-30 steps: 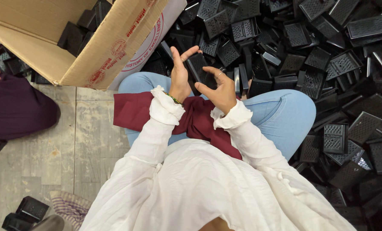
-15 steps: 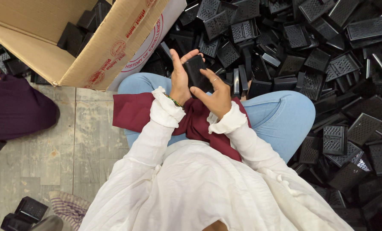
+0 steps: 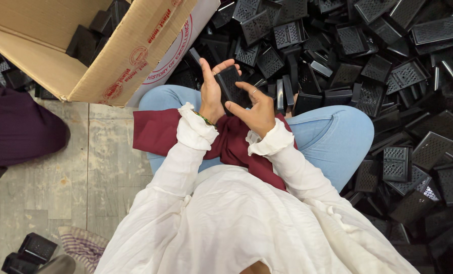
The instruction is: The person sits on the floor next to a large pile of black perforated plastic boxes and a cardboard carton. They pick up individual plastic boxes from the pile, turn them over in their hands, and place them into the cardboard box, repeating this continuously while another person's arm occasionally reaches into the same box.
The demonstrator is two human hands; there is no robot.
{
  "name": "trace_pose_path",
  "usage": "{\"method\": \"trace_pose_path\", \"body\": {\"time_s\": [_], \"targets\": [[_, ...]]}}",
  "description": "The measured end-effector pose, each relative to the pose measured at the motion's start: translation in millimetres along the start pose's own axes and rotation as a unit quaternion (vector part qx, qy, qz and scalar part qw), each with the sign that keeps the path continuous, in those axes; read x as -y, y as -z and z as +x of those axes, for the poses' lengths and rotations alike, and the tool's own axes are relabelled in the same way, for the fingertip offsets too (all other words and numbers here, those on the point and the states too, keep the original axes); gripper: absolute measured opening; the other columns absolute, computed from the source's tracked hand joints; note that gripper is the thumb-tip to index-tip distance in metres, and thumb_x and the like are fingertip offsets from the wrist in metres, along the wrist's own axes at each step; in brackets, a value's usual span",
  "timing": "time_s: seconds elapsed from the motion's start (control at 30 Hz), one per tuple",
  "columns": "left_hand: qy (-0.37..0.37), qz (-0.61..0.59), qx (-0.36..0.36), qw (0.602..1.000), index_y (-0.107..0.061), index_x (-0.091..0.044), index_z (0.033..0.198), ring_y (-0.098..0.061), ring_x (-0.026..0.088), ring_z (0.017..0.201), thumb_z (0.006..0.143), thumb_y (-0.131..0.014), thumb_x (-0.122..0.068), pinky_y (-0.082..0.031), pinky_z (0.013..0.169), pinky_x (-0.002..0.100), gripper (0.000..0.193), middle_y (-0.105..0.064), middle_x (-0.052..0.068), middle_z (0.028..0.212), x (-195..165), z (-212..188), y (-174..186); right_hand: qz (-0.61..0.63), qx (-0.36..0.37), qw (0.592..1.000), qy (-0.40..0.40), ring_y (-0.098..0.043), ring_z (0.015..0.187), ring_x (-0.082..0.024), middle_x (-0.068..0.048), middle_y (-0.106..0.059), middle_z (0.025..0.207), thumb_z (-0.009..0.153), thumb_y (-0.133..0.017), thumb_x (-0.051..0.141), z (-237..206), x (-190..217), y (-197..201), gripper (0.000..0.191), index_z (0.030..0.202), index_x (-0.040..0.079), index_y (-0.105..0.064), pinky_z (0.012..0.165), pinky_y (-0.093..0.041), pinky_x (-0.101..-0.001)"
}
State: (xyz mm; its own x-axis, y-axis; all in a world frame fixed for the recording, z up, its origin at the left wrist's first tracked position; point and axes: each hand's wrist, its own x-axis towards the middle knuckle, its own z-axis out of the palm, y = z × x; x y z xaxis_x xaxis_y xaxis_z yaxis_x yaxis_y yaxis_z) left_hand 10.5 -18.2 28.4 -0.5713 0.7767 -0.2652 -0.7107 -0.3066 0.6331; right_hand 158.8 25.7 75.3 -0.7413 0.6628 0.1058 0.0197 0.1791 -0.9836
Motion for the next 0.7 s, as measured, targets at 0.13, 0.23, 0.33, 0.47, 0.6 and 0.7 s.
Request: {"method": "trace_pose_path", "body": {"time_s": [0.13,0.23,0.33,0.47,0.6,0.7], "targets": [[-0.039,0.051,0.039,0.997,-0.055,-0.003,0.136,-0.066,0.017,0.114,0.104,-0.037,-0.058,-0.054,0.101,0.031,0.067,-0.067,0.01,0.124,7,-8,1,0.056,0.007,0.998,-0.001,-0.065,0.117,-0.016,-0.015,-0.069,0.129,0.086,-0.087,0.009,-1,-11,-6,0.062,0.138,-0.008,-0.058,0.104,-0.053,-0.0293],[-0.073,0.07,0.069,0.992,-0.05,-0.005,0.138,-0.062,0.017,0.118,0.104,-0.06,-0.027,-0.053,0.101,0.032,0.043,-0.062,0.009,0.128,10,-9,0,0.068,0.005,0.997,0.037,-0.061,0.125,-0.02,-0.017,-0.063,0.138,0.09,-0.083,0.007,0,-16,-10,0.06,0.141,-0.008,-0.055,0.109,-0.05,-0.0319],[-0.078,0.004,0.088,0.993,-0.051,-0.003,0.134,-0.064,0.021,0.113,0.1,-0.068,-0.007,-0.054,0.098,0.035,0.039,-0.064,0.013,0.125,-1,-4,-1,0.173,0.022,0.985,0.008,-0.061,0.129,-0.019,-0.014,-0.063,0.141,0.098,-0.072,0.009,4,-18,-2,0.054,0.146,-0.003,-0.05,0.111,-0.049,-0.0312],[-0.017,-0.122,0.134,0.983,-0.05,-0.006,0.13,-0.068,0.024,0.109,0.094,-0.063,-0.003,-0.058,0.095,0.037,0.038,-0.067,0.015,0.121,-26,0,1,0.381,0.089,0.893,-0.223,-0.072,0.107,-0.023,-0.013,-0.071,0.121,0.102,-0.063,0.013,12,-23,22,0.04,0.139,-0.002,-0.058,0.097,-0.059,-0.0378],[0.0,-0.046,0.118,0.992,-0.052,-0.006,0.128,-0.068,0.022,0.108,0.092,-0.07,-0.01,-0.058,0.096,0.037,0.04,-0.067,0.013,0.119,-24,-7,2,0.36,0.046,0.906,-0.217,-0.073,0.097,-0.021,-0.013,-0.074,0.113,0.1,-0.071,0.008,14,-35,25,0.038,0.133,-0.005,-0.06,0.089,-0.061,-0.0378],[-0.082,0.199,0.053,0.975,-0.054,0.001,0.128,-0.067,0.021,0.107,0.093,-0.078,-0.02,-0.057,0.094,0.036,0.047,-0.067,0.014,0.119,-10,-20,4,0.322,-0.006,0.931,-0.174,-0.074,0.094,-0.021,-0.014,-0.076,0.109,0.096,-0.074,0.008,15,-44,22,0.035,0.128,-0.003,-0.063,0.086,-0.062,-0.036]]}}
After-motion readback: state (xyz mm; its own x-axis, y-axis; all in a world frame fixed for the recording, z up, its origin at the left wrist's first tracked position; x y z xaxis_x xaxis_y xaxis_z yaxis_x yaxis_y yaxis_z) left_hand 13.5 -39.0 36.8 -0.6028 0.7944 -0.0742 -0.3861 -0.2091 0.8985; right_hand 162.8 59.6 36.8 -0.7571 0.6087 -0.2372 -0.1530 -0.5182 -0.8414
